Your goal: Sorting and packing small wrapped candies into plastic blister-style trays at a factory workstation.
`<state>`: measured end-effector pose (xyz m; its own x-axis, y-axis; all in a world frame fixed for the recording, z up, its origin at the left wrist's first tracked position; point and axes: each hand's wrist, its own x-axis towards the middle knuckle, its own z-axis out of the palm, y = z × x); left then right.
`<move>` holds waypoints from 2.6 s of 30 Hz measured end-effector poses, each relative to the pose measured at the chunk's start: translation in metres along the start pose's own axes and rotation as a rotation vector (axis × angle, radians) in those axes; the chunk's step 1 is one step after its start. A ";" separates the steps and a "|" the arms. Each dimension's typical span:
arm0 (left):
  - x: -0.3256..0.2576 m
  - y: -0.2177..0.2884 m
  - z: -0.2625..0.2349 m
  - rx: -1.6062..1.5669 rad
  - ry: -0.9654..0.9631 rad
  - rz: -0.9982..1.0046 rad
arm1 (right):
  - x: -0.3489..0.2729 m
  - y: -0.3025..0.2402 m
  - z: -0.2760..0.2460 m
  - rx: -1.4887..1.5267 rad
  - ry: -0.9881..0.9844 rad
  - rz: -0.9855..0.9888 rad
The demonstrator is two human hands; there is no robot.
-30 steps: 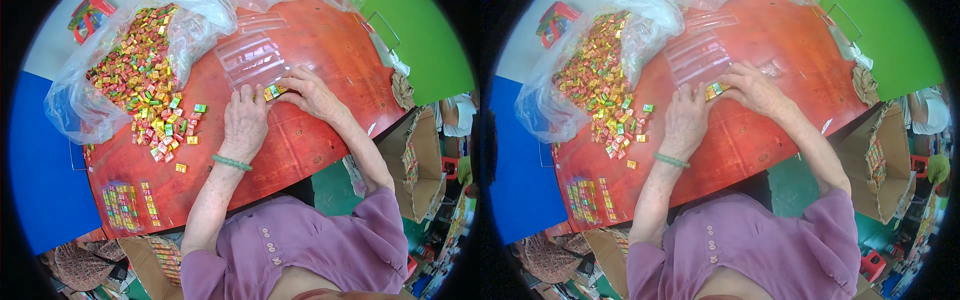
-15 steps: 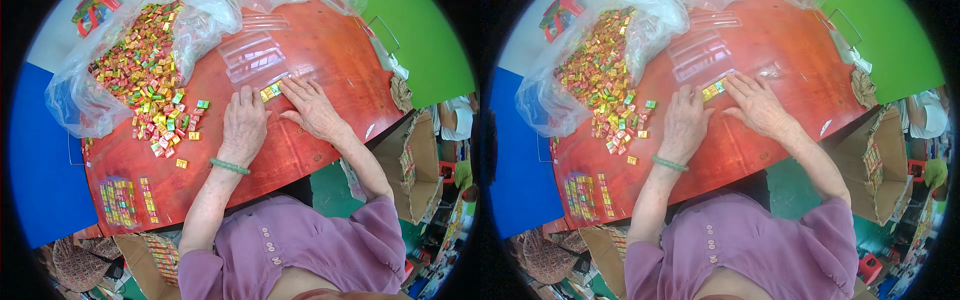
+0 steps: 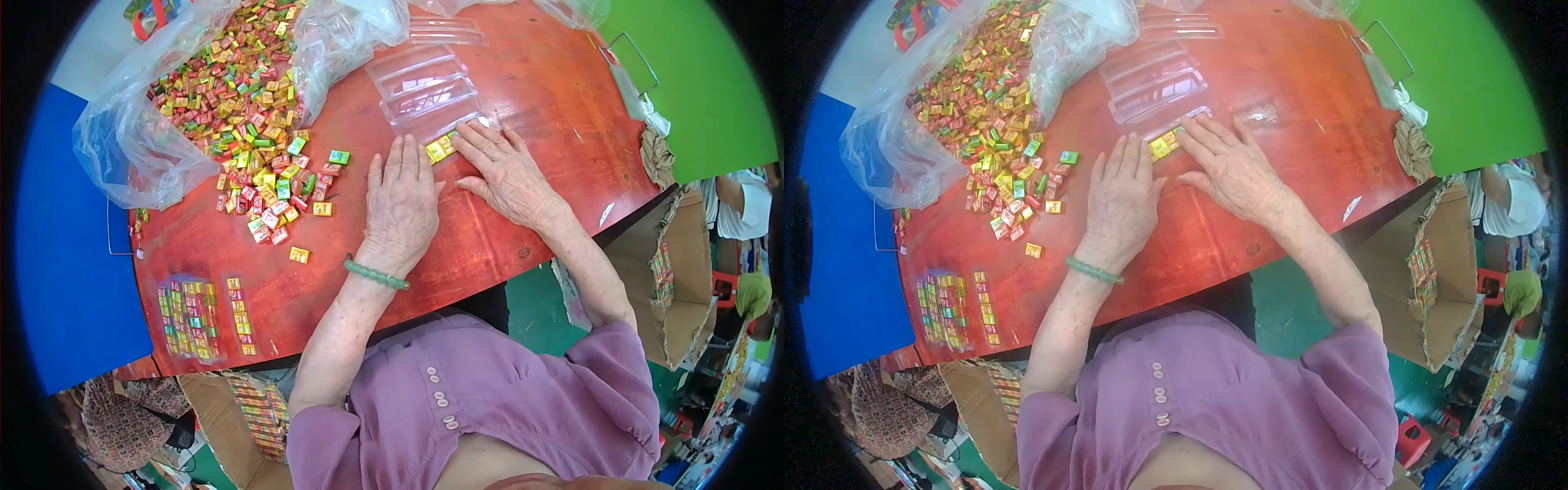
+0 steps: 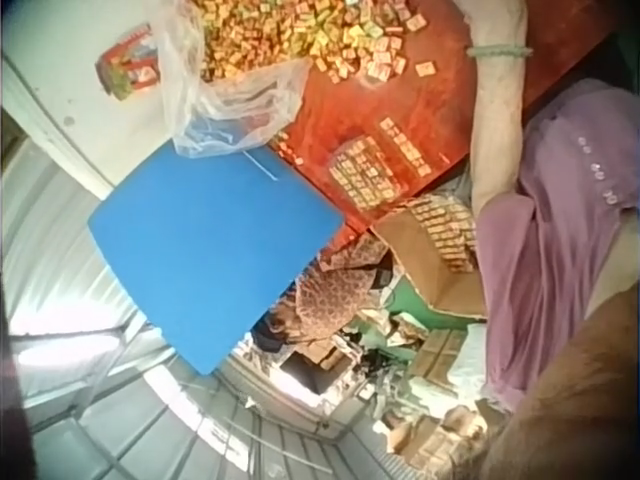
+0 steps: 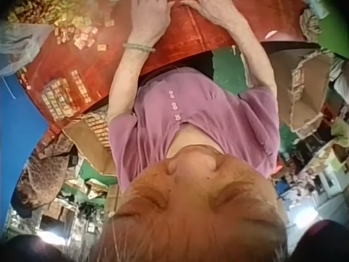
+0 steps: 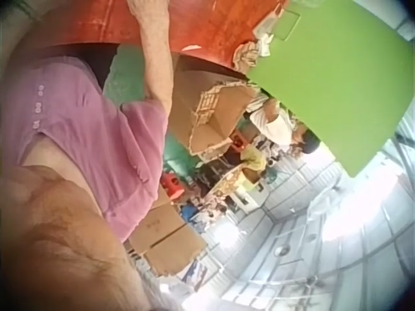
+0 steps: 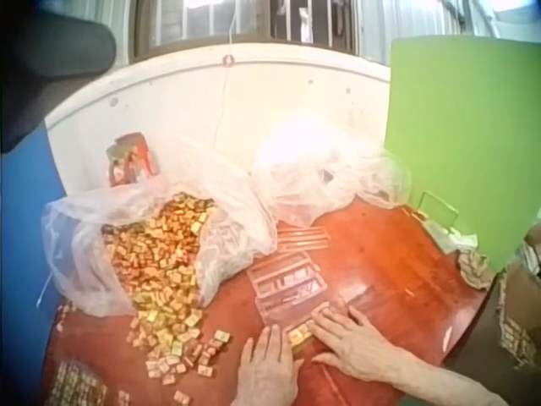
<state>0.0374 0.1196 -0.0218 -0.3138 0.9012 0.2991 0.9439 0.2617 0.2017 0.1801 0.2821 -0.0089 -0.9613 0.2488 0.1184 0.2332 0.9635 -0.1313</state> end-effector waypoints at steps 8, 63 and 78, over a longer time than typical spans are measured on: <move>-0.007 -0.009 -0.002 -0.075 0.071 0.037 | -0.001 -0.001 0.005 0.055 0.033 0.022; -0.088 0.015 -0.049 -0.028 0.219 0.035 | -0.073 -0.096 -0.032 0.147 -0.023 0.113; -0.245 -0.058 -0.120 0.351 0.225 -0.774 | -0.016 -0.145 -0.025 0.328 -0.016 -0.191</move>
<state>0.0473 -0.1578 0.0049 -0.8570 0.3468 0.3811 0.4232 0.8956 0.1369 0.1650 0.1410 0.0325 -0.9856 0.0639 0.1565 -0.0072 0.9090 -0.4168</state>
